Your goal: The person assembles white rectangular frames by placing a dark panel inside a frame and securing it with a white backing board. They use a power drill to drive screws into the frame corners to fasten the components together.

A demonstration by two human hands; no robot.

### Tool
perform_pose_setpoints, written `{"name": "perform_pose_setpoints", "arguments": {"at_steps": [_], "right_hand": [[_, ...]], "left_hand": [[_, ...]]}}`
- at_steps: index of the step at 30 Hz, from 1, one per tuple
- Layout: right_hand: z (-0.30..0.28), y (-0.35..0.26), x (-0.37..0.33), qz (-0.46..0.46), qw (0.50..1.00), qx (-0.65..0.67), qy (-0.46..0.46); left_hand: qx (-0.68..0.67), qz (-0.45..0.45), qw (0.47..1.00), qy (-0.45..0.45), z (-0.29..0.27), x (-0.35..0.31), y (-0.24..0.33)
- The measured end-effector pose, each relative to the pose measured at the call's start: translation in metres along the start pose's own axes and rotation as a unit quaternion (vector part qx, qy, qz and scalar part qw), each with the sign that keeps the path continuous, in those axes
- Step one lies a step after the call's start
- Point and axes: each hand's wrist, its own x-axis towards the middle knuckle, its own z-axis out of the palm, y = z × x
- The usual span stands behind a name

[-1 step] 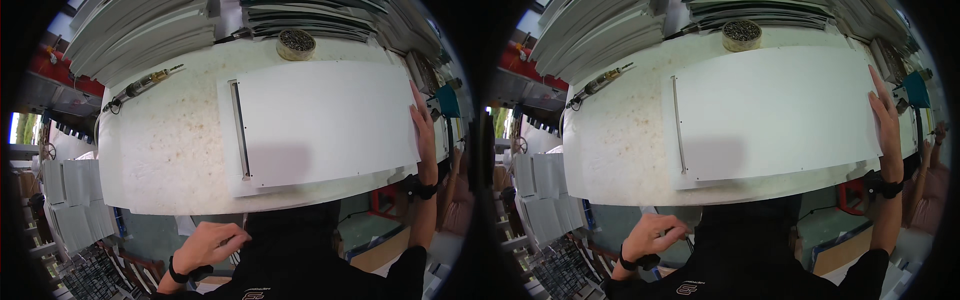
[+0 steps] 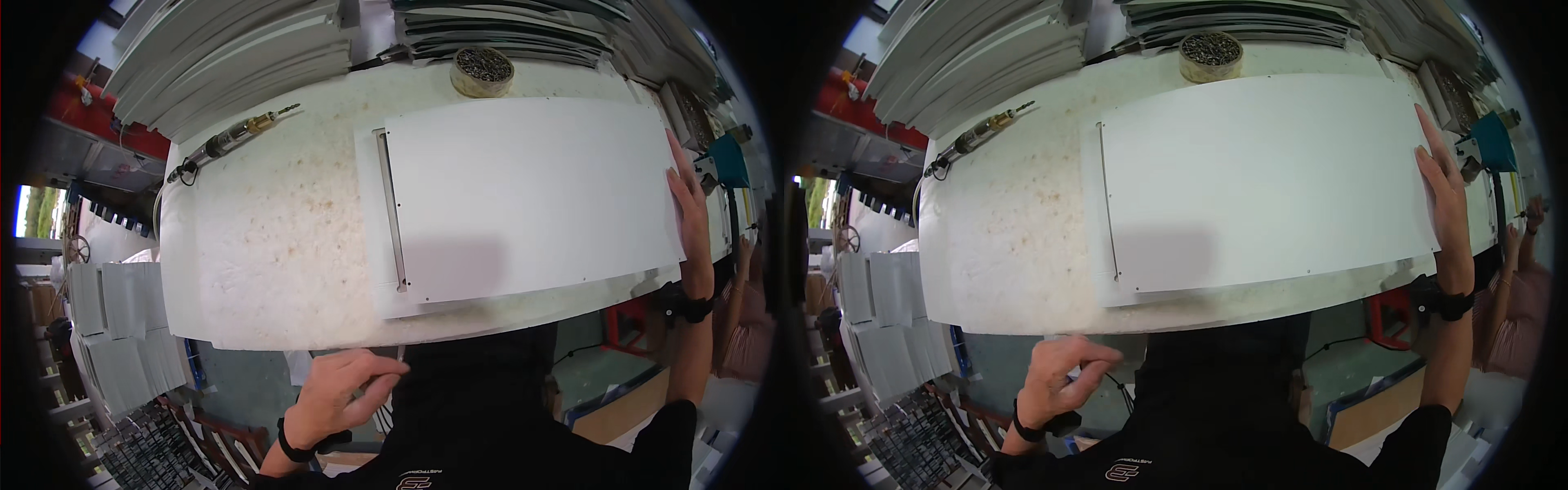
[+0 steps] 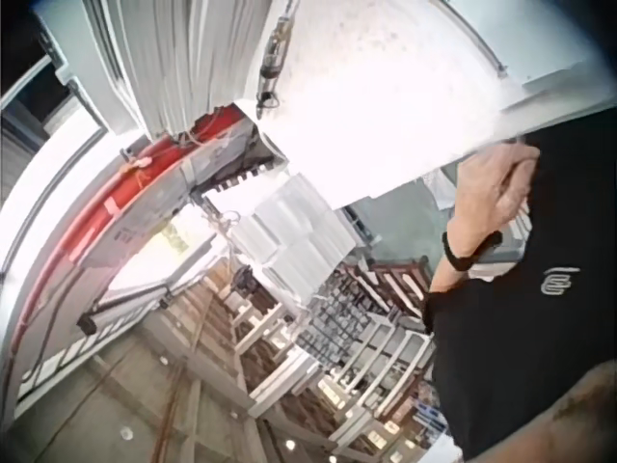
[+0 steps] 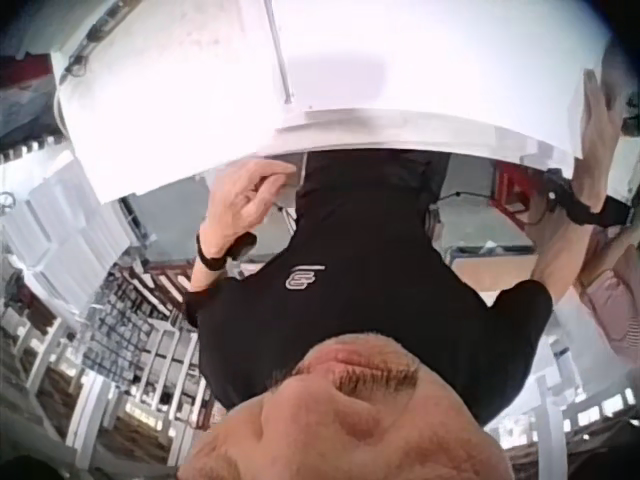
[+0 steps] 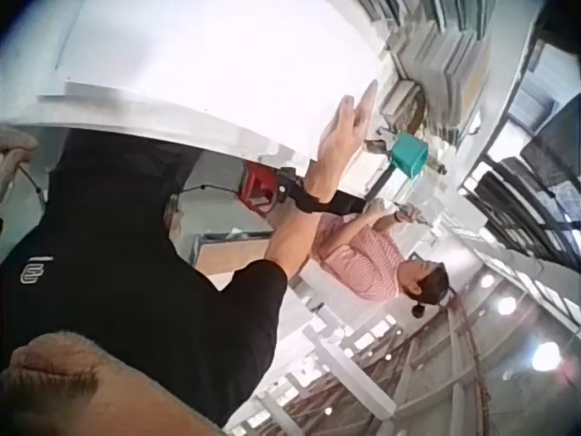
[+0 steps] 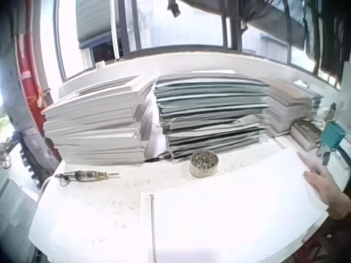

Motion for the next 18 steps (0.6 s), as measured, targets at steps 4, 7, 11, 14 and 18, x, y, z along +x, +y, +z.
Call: {"name": "perform_pose_setpoints", "arguments": {"at_steps": [4,7,11,14,18], "right_hand": [[0.007,-0.005,-0.005,0.030,0.997,0.069,-0.015],[0.011,-0.009,-0.004,0.042,0.996,0.077,-0.014],[0.014,-0.009,0.001,0.045,0.998,0.041,-0.006],[0.018,-0.009,0.004,0.029,0.999,0.020,-0.008],[0.022,-0.006,0.007,0.026,0.999,0.015,-0.022]], "left_hand": [[0.196,0.216,0.908,0.300,0.010,0.026,-0.006],[0.208,0.221,0.897,0.321,0.015,0.041,-0.015],[0.185,0.193,0.911,0.315,0.021,0.047,-0.021],[0.175,0.181,0.915,0.316,0.022,0.048,-0.024],[0.201,0.177,0.911,0.313,0.023,0.049,-0.025]]}}
